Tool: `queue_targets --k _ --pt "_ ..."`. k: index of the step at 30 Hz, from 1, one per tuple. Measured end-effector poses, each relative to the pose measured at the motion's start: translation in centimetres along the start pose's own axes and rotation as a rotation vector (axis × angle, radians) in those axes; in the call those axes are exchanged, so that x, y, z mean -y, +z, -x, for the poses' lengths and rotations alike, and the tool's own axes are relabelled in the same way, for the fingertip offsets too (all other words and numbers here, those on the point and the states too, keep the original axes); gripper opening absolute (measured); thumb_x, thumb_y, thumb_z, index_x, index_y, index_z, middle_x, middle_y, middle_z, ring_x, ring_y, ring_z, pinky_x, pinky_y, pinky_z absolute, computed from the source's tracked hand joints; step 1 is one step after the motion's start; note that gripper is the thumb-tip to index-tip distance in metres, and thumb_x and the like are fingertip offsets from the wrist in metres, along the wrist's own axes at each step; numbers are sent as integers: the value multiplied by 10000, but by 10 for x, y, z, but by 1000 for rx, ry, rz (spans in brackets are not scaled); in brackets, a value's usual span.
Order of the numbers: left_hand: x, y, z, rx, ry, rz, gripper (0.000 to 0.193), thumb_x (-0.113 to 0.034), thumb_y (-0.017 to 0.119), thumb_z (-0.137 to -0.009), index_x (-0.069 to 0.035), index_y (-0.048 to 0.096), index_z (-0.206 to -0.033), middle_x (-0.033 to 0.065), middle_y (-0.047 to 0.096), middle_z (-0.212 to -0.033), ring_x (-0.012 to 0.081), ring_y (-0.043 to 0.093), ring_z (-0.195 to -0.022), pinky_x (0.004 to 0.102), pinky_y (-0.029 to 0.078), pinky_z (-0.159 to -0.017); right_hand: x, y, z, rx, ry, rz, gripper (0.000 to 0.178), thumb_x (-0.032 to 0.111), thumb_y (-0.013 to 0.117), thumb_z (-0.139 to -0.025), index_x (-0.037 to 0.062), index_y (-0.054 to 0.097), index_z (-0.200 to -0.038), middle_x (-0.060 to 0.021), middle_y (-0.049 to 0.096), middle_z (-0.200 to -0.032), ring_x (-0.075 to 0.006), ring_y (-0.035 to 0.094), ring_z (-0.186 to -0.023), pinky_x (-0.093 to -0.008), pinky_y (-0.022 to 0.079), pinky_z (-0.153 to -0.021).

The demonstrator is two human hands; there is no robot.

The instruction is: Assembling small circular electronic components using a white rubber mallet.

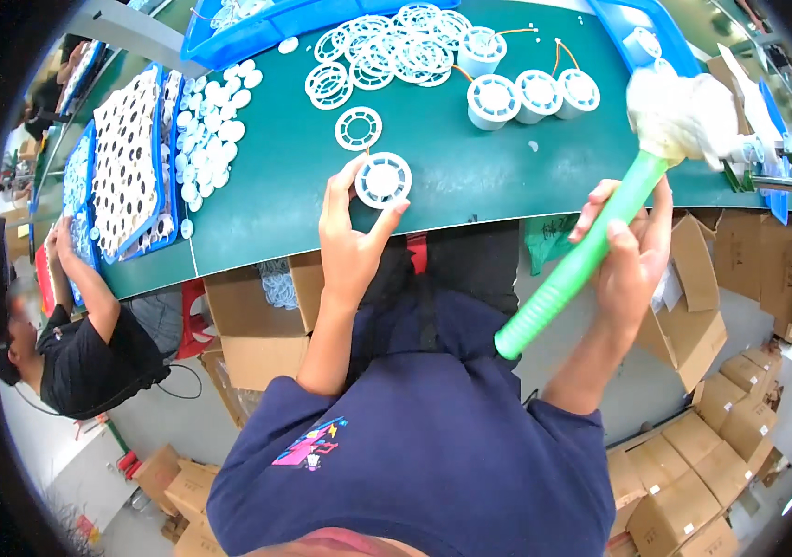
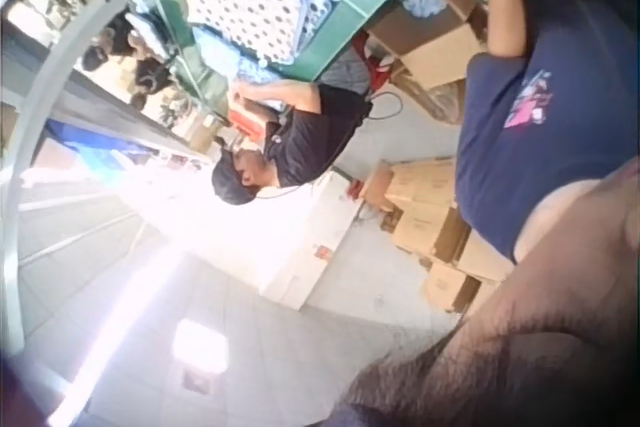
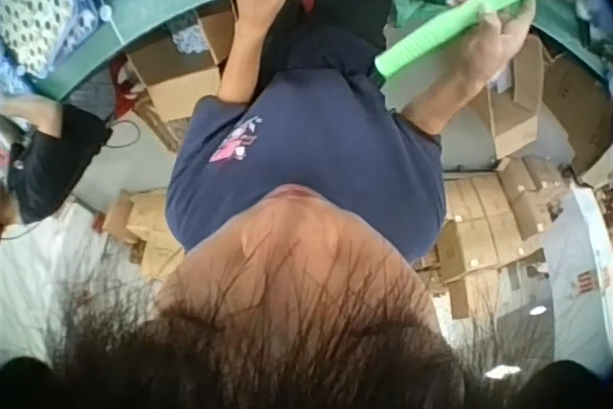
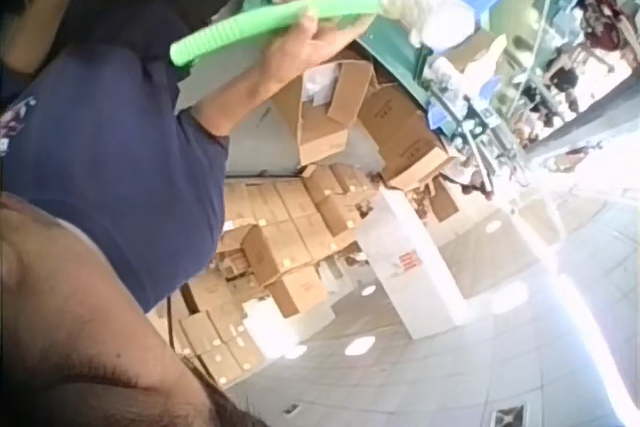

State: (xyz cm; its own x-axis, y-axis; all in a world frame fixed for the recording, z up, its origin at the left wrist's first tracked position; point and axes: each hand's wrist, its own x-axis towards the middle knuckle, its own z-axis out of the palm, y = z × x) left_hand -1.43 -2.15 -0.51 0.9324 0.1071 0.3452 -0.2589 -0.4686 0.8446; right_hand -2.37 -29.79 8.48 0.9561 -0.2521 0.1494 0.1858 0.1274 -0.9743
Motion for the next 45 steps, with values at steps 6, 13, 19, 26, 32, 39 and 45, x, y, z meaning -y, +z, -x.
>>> queue_targets --k 6,13,19,26,32,39,45 --pt "8 4 2 -54 25 -27 662 -110 865 -803 11 572 -1384 178 654 -1251 321 653 -1133 403 511 -979 -20 24 7 501 26 676 201 98 645 -983 7 628 -1161 -27 586 -781 -88 514 -665 -276 460 -612" --pt "13 5 -2 -72 150 -51 732 -165 891 -787 23 555 -1410 215 665 -1248 375 662 -1099 437 536 -933 -1 37 -13 445 350 642 228 124 599 -1013 36 594 -1223 -9 585 -726 -74 514 -523 -266 397 -463" --pt "19 5 5 -78 98 -35 816 -136 886 -784 32 478 -1470 214 672 -1236 357 674 -1099 432 551 -929 46 69 -41 666 576 331 403 171 472 -1082 79 423 -1471 0 510 -887 -57 488 -574 -247 429 -445" --pt "17 7 10 -100 38 -23 885 -177 898 -780 40 428 -1497 170 694 -1226 317 696 -1110 418 566 -944 59 113 -40 750 601 645 367 203 517 -1087 58 476 -1421 15 495 -779 -47 485 -575 -252 414 -441" --pt "22 13 10 -122 12 -4 923 -193 911 -759 53 406 -1491 204 702 -1176 353 701 -1057 446 561 -918 60 121 -36 1047 75 919 513 153 582 -1047 -14 429 -1507 -81 591 -701 -187 565 -539 -324 477 -535" --pt "38 11 9 -102 274 -108 855 -124 858 -779 40 414 -1491 246 692 -1213 396 698 -1069 446 569 -886 32 89 5 1068 -166 994 671 124 650 -973 13 350 -1562 -277 670 -1181 -461 682 -977 -497 560 -799" --pt "18 13 12 -154 25 -20 936 -185 845 -818 112 308 -1524 194 733 -1173 348 730 -1032 403 581 -886 1 44 39 989 -399 1057 753 89 767 -842 -34 439 -1508 -144 612 -841 -309 620 -595 -399 500 -519"
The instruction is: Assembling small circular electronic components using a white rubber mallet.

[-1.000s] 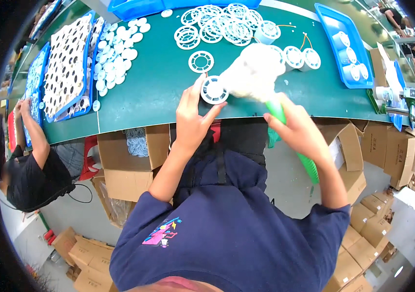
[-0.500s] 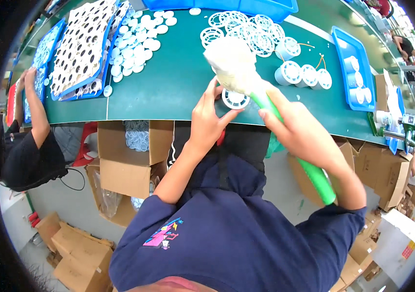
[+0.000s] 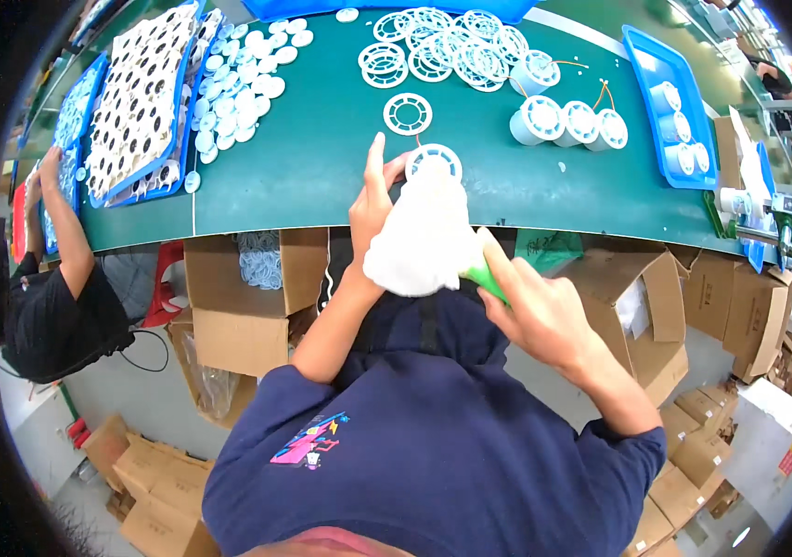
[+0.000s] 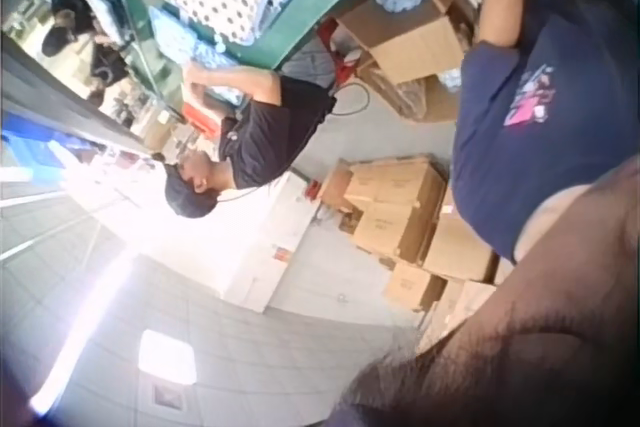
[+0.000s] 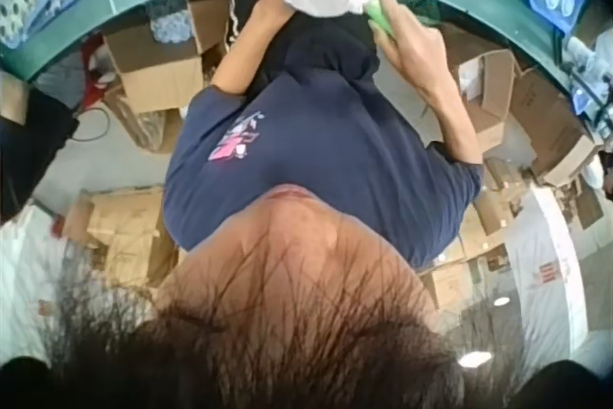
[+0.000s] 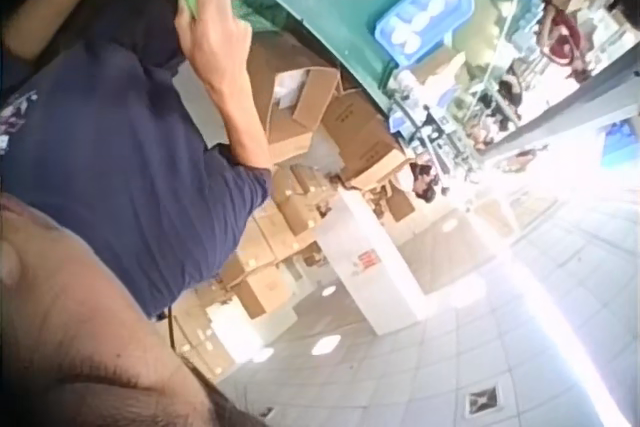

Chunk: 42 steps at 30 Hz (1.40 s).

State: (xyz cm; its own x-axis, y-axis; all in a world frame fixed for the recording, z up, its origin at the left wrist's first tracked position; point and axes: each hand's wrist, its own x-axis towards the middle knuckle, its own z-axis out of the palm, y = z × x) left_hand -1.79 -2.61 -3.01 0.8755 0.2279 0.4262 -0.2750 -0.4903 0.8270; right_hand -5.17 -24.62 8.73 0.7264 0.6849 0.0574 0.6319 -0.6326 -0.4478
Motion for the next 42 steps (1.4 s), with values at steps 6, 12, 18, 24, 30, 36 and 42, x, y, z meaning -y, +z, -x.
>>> queue_targets --k 6,12,18,24,30,36,42 --pt "-1 -7 -5 22 16 31 987 -169 912 -750 63 347 -1525 192 718 -1208 338 712 -1094 411 558 -945 -21 35 22 -167 82 -95 687 29 766 -784 -81 535 -1421 -193 713 -1004 -334 700 -692 -399 560 -600" --pt "-2 -12 -11 126 -16 22 916 -133 895 -772 26 380 -1512 192 708 -1229 346 706 -1110 416 559 -943 -24 61 34 -210 302 -347 321 118 637 -974 -34 644 -1257 -183 714 -898 -296 719 -809 -415 543 -703" --pt "-8 -16 -17 203 -22 54 653 -176 882 -794 -8 569 -1342 186 711 -1200 344 711 -1086 408 571 -916 -32 73 44 -450 314 -620 377 100 652 -989 -70 538 -1305 -121 652 -754 -221 634 -628 -355 488 -591" --pt "-10 -14 -27 319 -108 163 603 -112 870 -804 -12 578 -1322 184 726 -1178 296 726 -1088 394 569 -947 -36 40 31 -447 688 -903 529 129 600 -1038 33 445 -1535 12 559 -712 -63 518 -575 -248 429 -517" --pt "-38 51 -53 353 -64 131 793 -244 868 -834 30 452 -1452 263 607 -1337 390 627 -1220 440 506 -1029 -54 32 21 -1038 869 -742 592 145 519 -1072 44 282 -1605 -26 556 -861 -70 496 -602 -256 437 -507" --pt "-66 46 -109 182 310 -90 533 -116 751 -918 -38 554 -1408 183 636 -1325 364 601 -1252 451 477 -1049 -115 38 10 -1092 889 -503 741 68 573 -971 -14 216 -1615 -249 502 -1463 -327 565 -1233 -399 434 -1076" --pt "-40 78 -207 760 369 -216 809 -72 790 -853 -166 416 -1564 195 457 -1533 414 535 -1335 445 459 -1129 -121 36 -12 -1046 903 -447 585 170 665 -1012 -8 398 -1502 -17 483 -651 -106 472 -624 -309 413 -612"
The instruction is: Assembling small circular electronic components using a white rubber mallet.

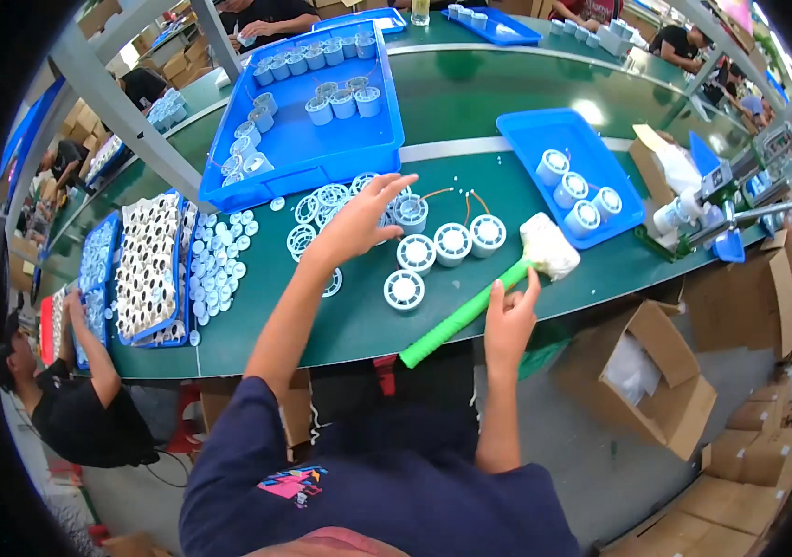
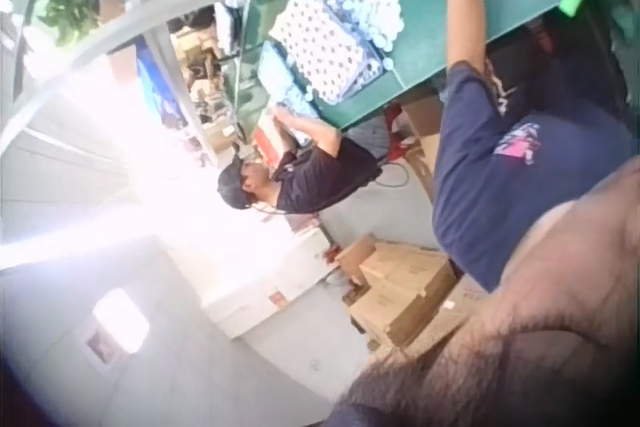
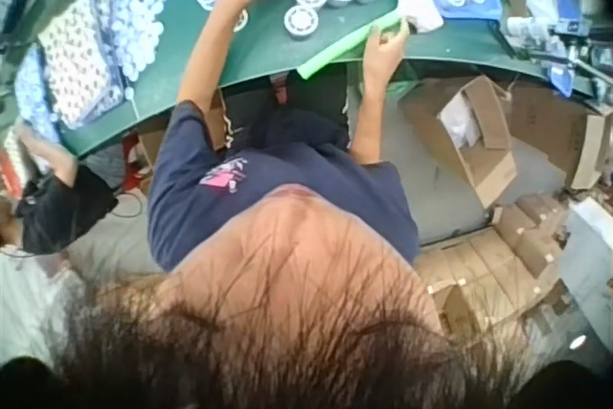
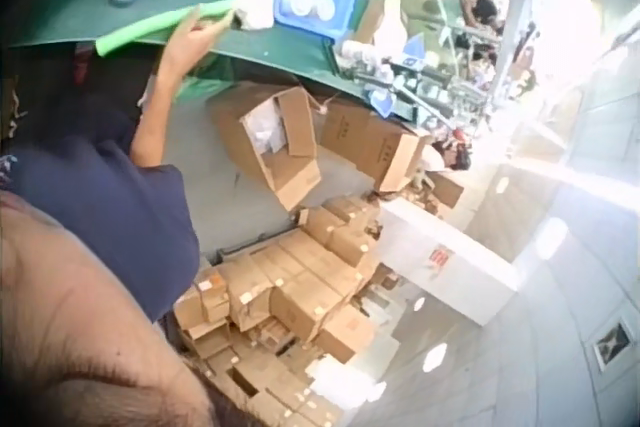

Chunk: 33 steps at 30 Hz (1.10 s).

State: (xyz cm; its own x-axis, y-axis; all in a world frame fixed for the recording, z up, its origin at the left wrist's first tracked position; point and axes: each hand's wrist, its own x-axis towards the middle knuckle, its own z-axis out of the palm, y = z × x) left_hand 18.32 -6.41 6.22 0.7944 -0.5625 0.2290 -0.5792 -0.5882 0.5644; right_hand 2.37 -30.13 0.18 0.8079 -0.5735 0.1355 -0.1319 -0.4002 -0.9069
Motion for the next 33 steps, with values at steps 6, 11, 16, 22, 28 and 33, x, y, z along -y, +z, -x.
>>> queue_targets --k 6,11,16,22,28,33 --pt "31 14 -15 2 29 188 604 -191 811 -854 -119 582 -1408 151 638 -1318 362 626 -1201 417 502 -1018 -17 3 -6 -89 -3 -336 457 180 568 -1073 -24 431 -1458 24 489 -763 -55 386 -622 -241 341 -558" --pt "1 -35 58 -347 -69 181 617 -157 794 -856 -154 549 -1422 147 610 -1278 376 653 -1113 436 553 -918 7 1 10 -86 -112 -333 227 138 525 -1074 -10 666 -1172 28 539 -915 -32 418 -679 -212 345 -562" --pt "-23 -43 170 -444 -245 12 644 -92 797 -816 -139 561 -1413 143 597 -1227 376 634 -1088 444 540 -904 122 48 3 182 -815 -175 176 63 585 -1023 -24 703 -1121 -96 657 -887 -184 609 -800 -307 493 -708" --pt "-19 -11 230 -447 -435 53 618 -78 817 -801 -109 591 -1375 153 541 -1212 350 581 -1133 444 520 -936 183 233 27 665 -1045 385 253 88 629 -944 55 693 -1187 -220 649 -1037 -389 698 -859 -471 561 -696" --pt "0 14 234 -610 -421 216 617 -149 825 -790 -70 584 -1352 157 541 -1222 333 570 -1152 418 474 -1014 139 353 9 577 -1164 699 247 88 631 -896 27 651 -1134 -267 609 -1098 -419 698 -946 -461 628 -736" --pt "5 18 236 -637 -416 231 644 -180 851 -777 -55 572 -1343 162 548 -1245 352 554 -1183 429 463 -1023 146 344 1 546 -1074 600 236 97 643 -898 5 617 -1113 -279 670 -930 -404 731 -818 -468 627 -726"
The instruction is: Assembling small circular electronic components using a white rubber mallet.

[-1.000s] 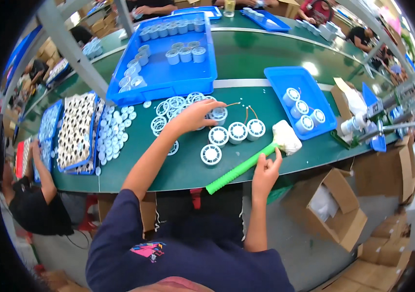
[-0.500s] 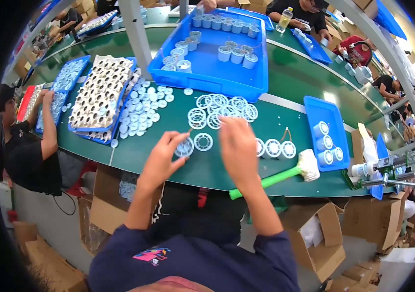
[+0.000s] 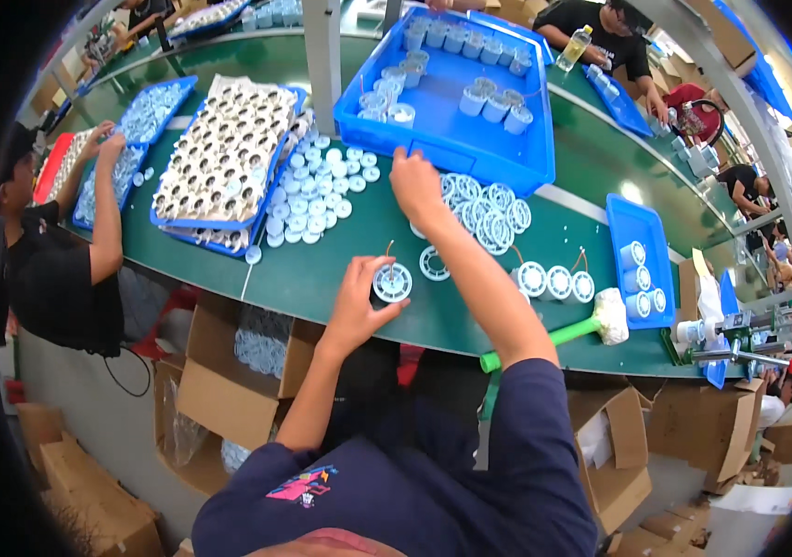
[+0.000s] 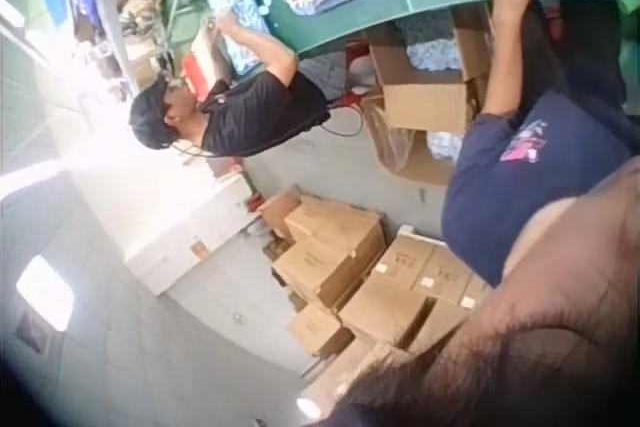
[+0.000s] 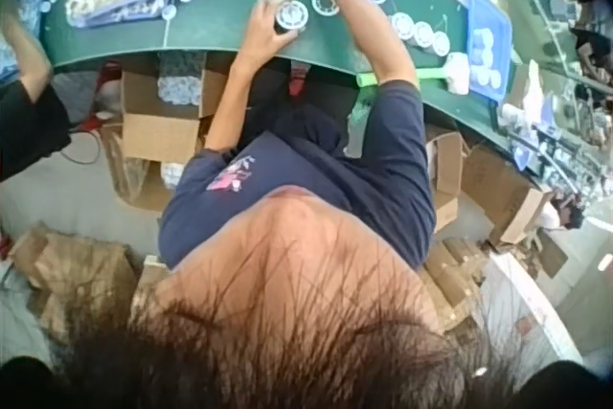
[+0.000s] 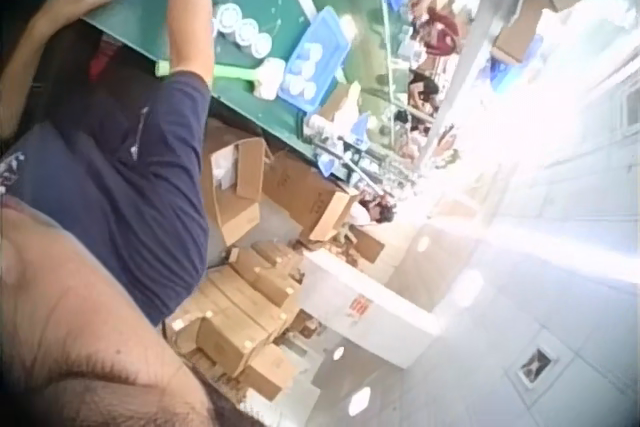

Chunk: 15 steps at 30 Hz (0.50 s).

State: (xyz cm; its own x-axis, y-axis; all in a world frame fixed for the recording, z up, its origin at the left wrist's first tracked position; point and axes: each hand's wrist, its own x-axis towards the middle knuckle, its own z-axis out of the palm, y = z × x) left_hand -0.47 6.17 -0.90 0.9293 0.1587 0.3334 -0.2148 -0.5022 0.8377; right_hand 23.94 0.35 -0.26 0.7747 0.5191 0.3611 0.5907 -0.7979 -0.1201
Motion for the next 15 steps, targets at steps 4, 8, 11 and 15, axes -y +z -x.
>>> queue_targets --k 4,8,11,15 --pt "-1 -1 -4 -41 -6 11 611 -196 878 -758 -30 588 -1270 149 563 -1219 351 564 -1152 438 466 -1002 -5 -51 41 42 18 -579 222 120 634 -915 -3 632 -1100 -198 693 -855 -289 717 -719 -428 558 -669" --pt "-2 1 -6 -44 7 -36 636 -198 897 -732 -15 593 -1261 142 566 -1203 341 569 -1144 431 470 -990 12 -120 116 183 118 -843 170 54 608 -937 15 642 -1099 -118 655 -758 -196 669 -654 -349 531 -642" --pt "2 5 -5 -38 2 -52 627 -179 889 -733 -3 592 -1256 152 566 -1216 350 580 -1134 431 488 -967 22 -125 154 201 57 -880 173 -8 616 -942 3 660 -1108 -137 686 -918 -210 669 -690 -338 528 -642" --pt "3 7 -3 -32 -4 -43 630 -129 876 -723 4 580 -1264 160 557 -1245 351 593 -1143 424 505 -952 29 -114 170 94 -6 -922 192 -47 614 -959 -2 695 -1127 -122 701 -1033 -208 678 -746 -325 541 -655"
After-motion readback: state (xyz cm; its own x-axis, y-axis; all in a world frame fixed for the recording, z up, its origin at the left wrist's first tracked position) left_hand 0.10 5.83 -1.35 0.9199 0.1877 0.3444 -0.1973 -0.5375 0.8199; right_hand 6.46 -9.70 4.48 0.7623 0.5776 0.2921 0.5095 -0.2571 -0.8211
